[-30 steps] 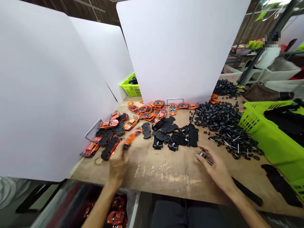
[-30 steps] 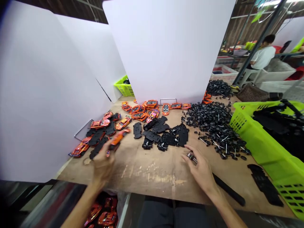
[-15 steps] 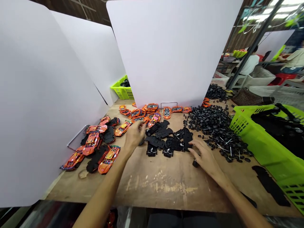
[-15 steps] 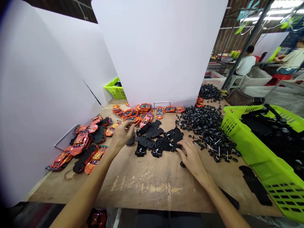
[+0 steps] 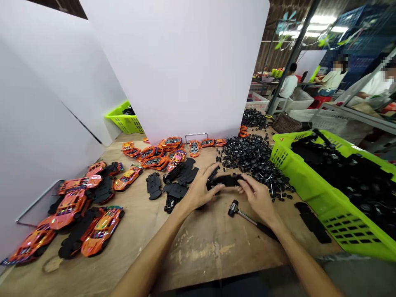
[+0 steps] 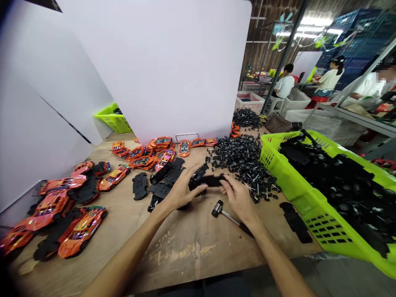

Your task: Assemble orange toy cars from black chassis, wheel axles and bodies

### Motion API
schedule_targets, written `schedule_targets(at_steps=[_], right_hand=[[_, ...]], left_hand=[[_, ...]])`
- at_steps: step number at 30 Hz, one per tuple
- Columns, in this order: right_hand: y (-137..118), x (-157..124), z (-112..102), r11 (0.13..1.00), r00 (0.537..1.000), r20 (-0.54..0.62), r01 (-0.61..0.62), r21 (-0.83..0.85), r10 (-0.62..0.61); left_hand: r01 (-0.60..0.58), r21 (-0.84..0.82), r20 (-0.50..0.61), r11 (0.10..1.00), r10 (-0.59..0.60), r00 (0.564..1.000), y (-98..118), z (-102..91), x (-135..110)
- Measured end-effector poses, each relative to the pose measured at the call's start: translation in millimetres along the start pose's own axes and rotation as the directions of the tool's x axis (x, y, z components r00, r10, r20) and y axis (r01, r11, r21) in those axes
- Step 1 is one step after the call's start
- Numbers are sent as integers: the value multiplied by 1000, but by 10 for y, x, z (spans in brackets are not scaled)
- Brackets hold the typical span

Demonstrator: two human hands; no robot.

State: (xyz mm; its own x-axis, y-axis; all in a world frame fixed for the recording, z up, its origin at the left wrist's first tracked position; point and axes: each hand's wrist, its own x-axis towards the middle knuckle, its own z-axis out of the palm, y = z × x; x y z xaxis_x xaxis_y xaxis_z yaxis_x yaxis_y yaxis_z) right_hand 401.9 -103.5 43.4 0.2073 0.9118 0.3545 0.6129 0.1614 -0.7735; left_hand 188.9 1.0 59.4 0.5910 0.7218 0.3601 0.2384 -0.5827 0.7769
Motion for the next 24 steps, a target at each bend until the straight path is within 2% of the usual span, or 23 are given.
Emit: schedule_targets(at_steps=[2,3,5,6,7,10,11,12,14,16,19,21,24], right_hand=[[-56,-9,-154,995,995,93,-35,94,26],[-42,10,-239,993,997,73,-45,106,37],[79,78,-405,999,998,-46,-33,4,33],[174,114,-474,994,996,-90,-9,-108,0],[277,144,-522,973,996,-72,32,-231,-50],[543,166,-512,836,977,164,200,-511,-133],[597,154,-464,790,967,218,235,-566,-131],[633,137,-405,750,961,247,254,-611,-125],[661,101,-289,703,962,247,254,-664,-115],[660,83,-211,698,964,239,249,-671,-113],[655,98,-170,686,960,256,262,-679,-113],[651,124,-162,674,957,267,269,-688,-110],[629,174,-158,662,958,268,264,-701,-98]], left_hand=[[76,-130,123,989,-59,991,134,34,-84],[152,-199,152,968,-123,981,180,45,-147],[325,-373,122,869,-301,946,223,60,-317],[395,-470,87,789,-404,910,222,67,-420],[447,-564,60,694,-506,861,211,75,-530],[492,-754,22,435,-732,681,168,121,-853],[470,-793,5,387,-769,640,163,146,-947],[439,-824,-13,358,-787,617,165,175,-1032],[389,-857,-29,338,-785,619,186,235,-1173],[373,-857,-54,356,-781,622,208,271,-1285],[412,-786,-154,461,-791,592,210,234,-1428],[467,-709,-193,529,-782,593,198,159,-1515],[526,-688,-111,500,-789,604,191,54,-1611]])
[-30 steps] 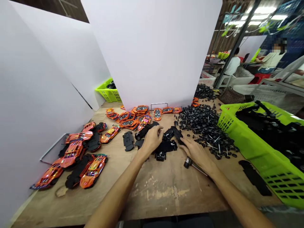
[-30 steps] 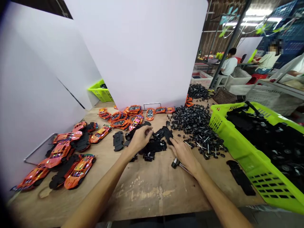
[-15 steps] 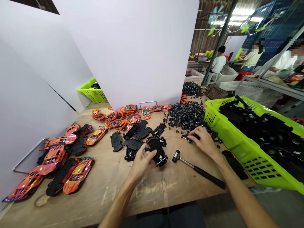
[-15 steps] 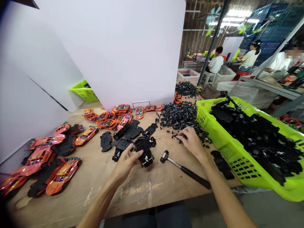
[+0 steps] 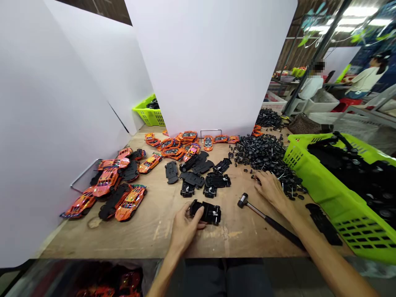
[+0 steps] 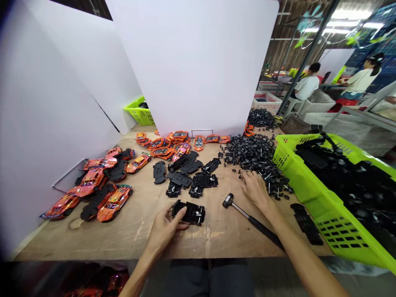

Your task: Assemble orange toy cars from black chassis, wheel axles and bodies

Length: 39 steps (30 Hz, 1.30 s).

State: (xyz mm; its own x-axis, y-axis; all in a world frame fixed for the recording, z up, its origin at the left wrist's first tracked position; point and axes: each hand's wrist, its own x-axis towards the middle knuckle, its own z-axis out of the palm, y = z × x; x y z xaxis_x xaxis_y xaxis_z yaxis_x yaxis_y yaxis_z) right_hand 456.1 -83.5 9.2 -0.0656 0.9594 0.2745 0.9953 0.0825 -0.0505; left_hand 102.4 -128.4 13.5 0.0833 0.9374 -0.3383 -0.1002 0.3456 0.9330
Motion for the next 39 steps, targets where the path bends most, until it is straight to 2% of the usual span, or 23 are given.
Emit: schedule_targets(at_steps=[4,8,10,12,13,15,16,18,20,23,26,29,31,32,33,35,37,39], right_hand=[[16,89,-86,999,999,-14,-45,10,45],[-51,140,-226,990,993,-54,-98,105,104],[-249,89,-270,979,991,-72,-103,176,117],[-607,-38,-267,948,993,-44,-88,305,106],[-834,-122,-247,921,997,-14,-70,384,82],[-1312,-297,-185,677,987,133,-160,718,92],[-1530,-372,-153,582,976,168,-219,783,141],[-1858,-483,-108,510,962,145,-248,824,233],[-2024,-545,-97,537,964,86,-214,816,253],[-2080,-620,-125,636,982,23,-140,759,188],[-2055,-730,-179,740,997,27,-69,670,70],[-1942,-714,-265,770,993,78,23,638,-94],[-1810,-461,-325,765,986,49,93,637,-160],[-1745,-238,-343,778,988,10,117,617,-157],[-1695,42,-344,809,990,-26,128,573,-138],[-1668,711,-284,913,997,21,56,403,-70],[-1739,1390,-147,932,997,53,30,360,-53],[-1852,1952,24,944,993,88,41,327,-73]], left_hand=[[81,-153,59,985,-72,996,-13,1,-37],[65,-244,43,968,-56,997,-108,110,-49],[68,-274,61,959,-53,997,-165,153,-46],[89,-309,88,947,-65,994,-205,193,-44],[100,-330,107,939,-69,992,-216,213,-45],[127,-377,173,917,-65,983,-217,256,-55],[137,-400,209,906,-55,976,-211,277,-62],[153,-434,254,888,-42,966,-196,307,-80],[163,-454,250,876,-51,967,-198,317,-92],[163,-459,195,874,-80,978,-248,303,-87],[159,-445,123,881,-116,986,-314,287,-61],[147,-408,54,901,-136,989,-326,276,-40],[121,-373,18,920,-123,992,-295,263,-33],[107,-353,6,929,-112,994,-272,252,-30],[98,-333,0,938,-104,995,-247,238,-26],[106,-290,5,951,-109,994,-200,205,-18],[122,-260,15,958,-123,992,-170,169,-11],[127,-245,19,961,-126,992,-162,135,-9]])
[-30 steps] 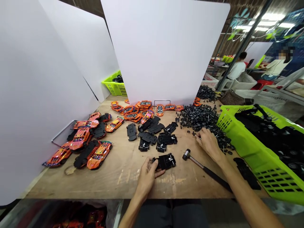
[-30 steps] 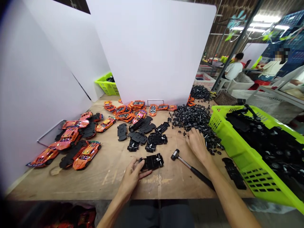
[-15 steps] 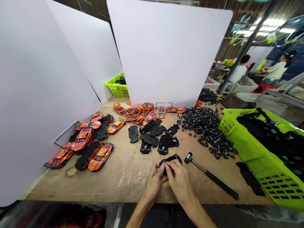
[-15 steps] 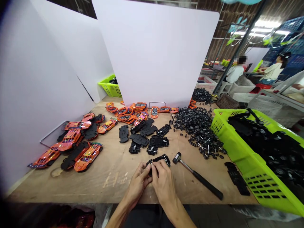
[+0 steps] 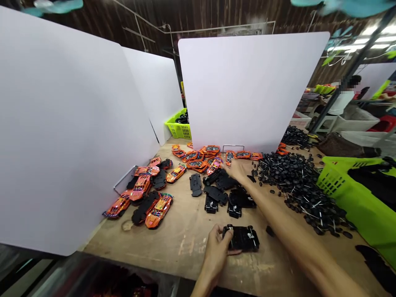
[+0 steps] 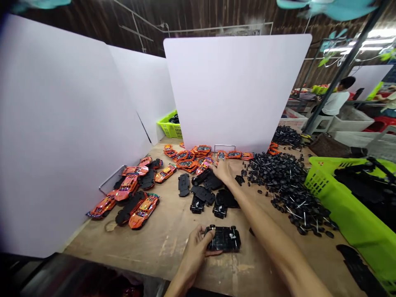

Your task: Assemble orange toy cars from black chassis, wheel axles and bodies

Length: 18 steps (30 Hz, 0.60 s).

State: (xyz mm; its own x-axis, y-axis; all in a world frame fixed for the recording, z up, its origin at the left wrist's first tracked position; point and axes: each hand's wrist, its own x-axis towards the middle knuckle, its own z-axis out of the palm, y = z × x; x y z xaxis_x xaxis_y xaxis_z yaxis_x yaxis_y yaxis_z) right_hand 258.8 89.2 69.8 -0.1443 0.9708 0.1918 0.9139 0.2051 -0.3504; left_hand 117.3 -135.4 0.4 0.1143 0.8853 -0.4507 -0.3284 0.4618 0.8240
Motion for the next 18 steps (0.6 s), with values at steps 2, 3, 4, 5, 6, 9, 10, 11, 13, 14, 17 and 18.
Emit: schedule_targets(at_steps=[2,3,4,5,6,9,10,11,13,14,17,18], right_hand=[[-9,420,130,997,996,56,72,-31,-70],[4,572,177,991,988,95,125,-44,-120],[29,690,211,982,975,139,183,-56,-174],[65,779,232,968,957,185,240,-66,-225],[107,842,244,953,936,227,293,-76,-270],[233,912,255,897,874,296,430,-99,-386],[267,903,256,877,855,302,469,-102,-422],[296,883,254,858,838,302,503,-104,-455],[352,821,226,834,819,287,542,-105,-497],[386,782,191,832,822,268,544,-108,-502],[545,598,-41,870,875,164,477,-125,-456],[617,492,-157,890,897,119,438,-125,-425]], left_hand=[[-6,8,5,1000,6,1000,-7,-38,-2],[-8,11,8,1000,8,1000,-20,-60,-2],[-7,15,16,1000,7,1000,-38,-82,-1],[-3,20,23,1000,2,1000,-61,-104,4],[4,23,28,1000,-4,1000,-88,-124,13],[31,24,26,999,-31,999,-163,-153,63],[41,21,24,999,-41,999,-175,-150,82],[47,19,27,999,-48,998,-175,-141,97],[52,24,48,998,-53,997,-141,-112,112],[49,30,58,998,-50,997,-109,-95,109],[36,56,81,998,-41,996,1,-53,74],[32,63,83,997,-38,996,32,-45,61]])
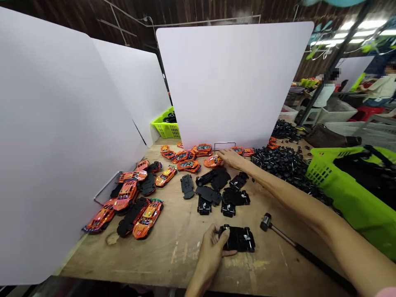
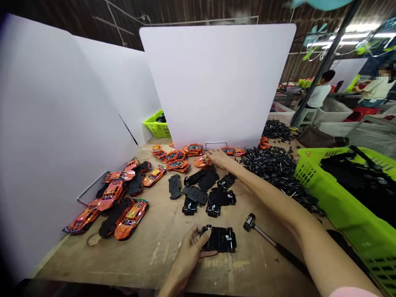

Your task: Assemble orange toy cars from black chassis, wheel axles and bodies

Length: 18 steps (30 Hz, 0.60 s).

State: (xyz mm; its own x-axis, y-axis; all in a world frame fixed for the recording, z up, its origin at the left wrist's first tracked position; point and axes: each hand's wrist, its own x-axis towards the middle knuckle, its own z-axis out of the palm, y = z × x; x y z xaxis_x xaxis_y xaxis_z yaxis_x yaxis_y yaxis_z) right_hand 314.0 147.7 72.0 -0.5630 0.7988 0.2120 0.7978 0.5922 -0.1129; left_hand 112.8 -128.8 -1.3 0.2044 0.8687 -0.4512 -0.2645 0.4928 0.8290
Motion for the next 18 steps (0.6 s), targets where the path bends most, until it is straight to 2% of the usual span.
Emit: schedule_targets(at_steps=[2,4,6,8,10,13,18], right_hand=[[17,-384,-211,996,993,-77,-85,26,87],[-98,-898,-396,989,983,-122,-132,74,140],[-381,-1468,-508,979,987,-92,-118,165,134],[-772,-1980,-521,895,993,9,-113,431,121],[-1153,-2338,-452,822,985,75,-173,542,158],[-1502,-2540,-295,761,972,114,-231,607,205],[-1575,-2476,-146,781,974,129,-227,581,187]], left_hand=[[3,9,2,1000,-3,1000,44,4,-18],[23,-5,3,1000,-23,1000,73,-3,-21],[62,-42,46,997,-60,997,99,-16,-13],[106,-66,111,992,-98,989,130,-26,-8],[128,-60,150,990,-117,982,155,-25,-15],[71,-18,136,997,-68,988,161,-1,-45],[-48,78,118,996,38,992,108,60,-87]])
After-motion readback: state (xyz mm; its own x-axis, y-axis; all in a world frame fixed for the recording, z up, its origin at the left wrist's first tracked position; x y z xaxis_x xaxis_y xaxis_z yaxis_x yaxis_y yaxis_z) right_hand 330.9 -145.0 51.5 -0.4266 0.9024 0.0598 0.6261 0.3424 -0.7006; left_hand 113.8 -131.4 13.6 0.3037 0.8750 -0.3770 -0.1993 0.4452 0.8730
